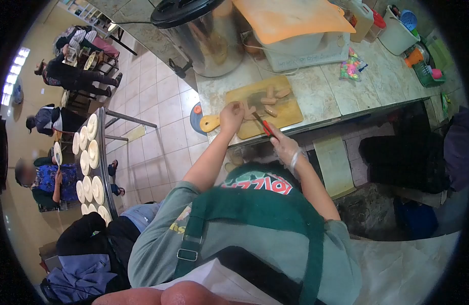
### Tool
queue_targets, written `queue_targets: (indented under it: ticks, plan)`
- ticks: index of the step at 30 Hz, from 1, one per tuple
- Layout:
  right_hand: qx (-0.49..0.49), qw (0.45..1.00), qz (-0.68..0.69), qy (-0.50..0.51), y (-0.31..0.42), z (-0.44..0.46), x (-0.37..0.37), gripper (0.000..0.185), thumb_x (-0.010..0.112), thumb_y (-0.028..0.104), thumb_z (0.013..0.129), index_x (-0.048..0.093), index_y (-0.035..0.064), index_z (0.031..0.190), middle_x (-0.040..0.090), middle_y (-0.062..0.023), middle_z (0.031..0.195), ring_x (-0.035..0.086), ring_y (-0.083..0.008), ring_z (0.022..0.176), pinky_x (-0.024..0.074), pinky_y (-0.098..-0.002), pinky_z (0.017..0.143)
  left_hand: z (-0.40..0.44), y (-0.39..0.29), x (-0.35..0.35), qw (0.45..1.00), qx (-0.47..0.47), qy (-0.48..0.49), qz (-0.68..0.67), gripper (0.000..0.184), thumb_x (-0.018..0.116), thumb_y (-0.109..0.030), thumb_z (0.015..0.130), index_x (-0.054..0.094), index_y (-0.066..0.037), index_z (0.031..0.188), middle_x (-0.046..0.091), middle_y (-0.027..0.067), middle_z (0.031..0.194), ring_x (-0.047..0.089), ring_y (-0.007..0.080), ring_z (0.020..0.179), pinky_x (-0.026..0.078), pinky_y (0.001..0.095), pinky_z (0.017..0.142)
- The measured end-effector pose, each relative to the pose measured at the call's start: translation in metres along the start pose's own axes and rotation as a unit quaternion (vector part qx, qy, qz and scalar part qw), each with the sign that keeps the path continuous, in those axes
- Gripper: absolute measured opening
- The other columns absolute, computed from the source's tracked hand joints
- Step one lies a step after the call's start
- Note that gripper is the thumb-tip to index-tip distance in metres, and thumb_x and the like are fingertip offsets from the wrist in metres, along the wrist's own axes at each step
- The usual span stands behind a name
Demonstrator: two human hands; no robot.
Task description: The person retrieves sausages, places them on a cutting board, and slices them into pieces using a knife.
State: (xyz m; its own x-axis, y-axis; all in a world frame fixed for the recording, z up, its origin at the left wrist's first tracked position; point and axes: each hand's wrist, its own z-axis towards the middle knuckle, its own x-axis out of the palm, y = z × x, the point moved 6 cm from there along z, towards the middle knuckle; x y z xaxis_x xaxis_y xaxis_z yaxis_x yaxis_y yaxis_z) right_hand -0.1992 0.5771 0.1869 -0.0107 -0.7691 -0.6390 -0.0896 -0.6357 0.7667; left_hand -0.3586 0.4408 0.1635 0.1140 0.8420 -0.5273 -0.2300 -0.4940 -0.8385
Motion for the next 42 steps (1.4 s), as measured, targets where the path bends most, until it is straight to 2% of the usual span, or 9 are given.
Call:
queue_targets:
  ticks: [5, 16, 22, 24, 27, 29, 33, 36, 42]
  plan:
    - [0.177, 0.952, 0.251, -0.010, -0.001, -0.027, -0.037, 0.045, 0.041, 0.018, 0.085, 0.028, 0.0186, 0.129, 0.045, -0.0016, 0.066, 0.039, -0.0076, 0.053, 0.0371, -0.0209, 0.051, -0.008, -0.050, -0.004, 0.982, 0.105, -0.011, 0.155, 0.031, 0.061, -0.019, 0.064, 0.058, -0.007, 0.092, 0.055, 0.0105, 0.090, 0.050, 0.0279, 0.086, 0.040, 0.0367, 0.075]
    - [0.087, 0.956, 0.272, -0.064, -0.026, -0.039, -0.070, 0.047, 0.038, 0.017, 0.087, 0.022, 0.0182, 0.131, 0.039, 0.0027, 0.057, 0.036, -0.0056, 0.047, 0.0324, -0.0185, 0.042, -0.021, -0.082, 0.072, 0.907, 0.288, 0.136, 0.275, 0.021, 0.056, -0.016, 0.065, 0.060, -0.015, 0.085, 0.053, 0.0010, 0.096, 0.046, 0.0217, 0.092, 0.033, 0.0362, 0.076]
    - [0.146, 0.948, 0.281, -0.012, -0.040, -0.031, -0.070, 0.045, 0.039, 0.018, 0.086, 0.027, 0.0194, 0.129, 0.049, -0.0041, 0.061, 0.046, -0.0127, 0.051, 0.0385, -0.0239, 0.049, -0.021, -0.091, 0.053, 0.942, 0.229, 0.096, 0.228, 0.019, 0.057, -0.019, 0.069, 0.059, -0.009, 0.086, 0.057, 0.0055, 0.083, 0.053, 0.0202, 0.077, 0.038, 0.0345, 0.069]
    - [0.091, 0.989, 0.107, 0.051, -0.042, -0.018, -0.055, 0.046, 0.038, 0.020, 0.085, 0.025, 0.0202, 0.129, 0.059, -0.0128, 0.079, 0.057, -0.0278, 0.066, 0.0436, -0.0315, 0.060, -0.015, -0.061, 0.026, 1.000, -0.006, 0.015, -0.008, 0.023, 0.057, -0.022, 0.074, 0.058, -0.004, 0.089, 0.059, 0.0087, 0.074, 0.056, 0.0181, 0.066, 0.042, 0.0310, 0.061]
    - [-0.145, 0.986, 0.071, 0.052, -0.020, 0.000, -0.030, 0.046, 0.036, 0.021, 0.084, 0.024, 0.0213, 0.129, 0.055, -0.0187, 0.097, 0.053, -0.0377, 0.087, 0.0421, -0.0375, 0.074, -0.020, -0.016, -0.011, 0.992, -0.075, -0.098, -0.007, 0.029, 0.058, -0.023, 0.075, 0.056, 0.000, 0.092, 0.060, 0.0099, 0.075, 0.057, 0.0166, 0.065, 0.044, 0.0281, 0.057]
    - [-0.150, 0.981, 0.055, 0.106, -0.019, 0.012, -0.010, 0.047, 0.037, 0.021, 0.084, 0.022, 0.0226, 0.129, 0.052, -0.0214, 0.100, 0.051, -0.0380, 0.091, 0.0403, -0.0406, 0.078, -0.027, 0.010, -0.026, 0.973, -0.170, -0.138, -0.074, 0.032, 0.062, -0.021, 0.070, 0.055, 0.003, 0.090, 0.060, 0.0112, 0.078, 0.058, 0.0172, 0.067, 0.045, 0.0272, 0.061]
    - [-0.072, 0.972, -0.019, 0.222, -0.034, 0.032, 0.022, 0.047, 0.038, 0.021, 0.084, 0.021, 0.0264, 0.128, 0.052, -0.0252, 0.096, 0.050, -0.0406, 0.087, 0.0405, -0.0439, 0.075, -0.040, 0.005, -0.033, 0.975, -0.187, -0.119, 0.020, 0.036, 0.066, -0.019, 0.066, 0.055, 0.004, 0.090, 0.060, 0.0123, 0.077, 0.058, 0.0171, 0.067, 0.046, 0.0264, 0.060]
    - [-0.134, 0.977, -0.005, 0.165, -0.031, 0.042, 0.012, 0.048, 0.038, 0.021, 0.084, 0.020, 0.0281, 0.128, 0.053, -0.0261, 0.091, 0.051, -0.0413, 0.083, 0.0407, -0.0449, 0.072, -0.044, 0.002, -0.027, 0.976, -0.179, -0.119, 0.033, 0.036, 0.069, -0.019, 0.063, 0.055, 0.003, 0.088, 0.060, 0.0119, 0.075, 0.057, 0.0150, 0.066, 0.046, 0.0251, 0.059]
    - [-0.030, 0.985, -0.046, 0.161, -0.032, 0.049, -0.003, 0.048, 0.036, 0.022, 0.085, 0.018, 0.0273, 0.129, 0.054, -0.0275, 0.084, 0.052, -0.0422, 0.080, 0.0398, -0.0462, 0.071, -0.051, 0.009, -0.018, 0.961, -0.228, -0.152, -0.037, 0.031, 0.066, -0.017, 0.064, 0.056, 0.003, 0.085, 0.060, 0.0098, 0.071, 0.057, 0.0119, 0.063, 0.045, 0.0235, 0.058]
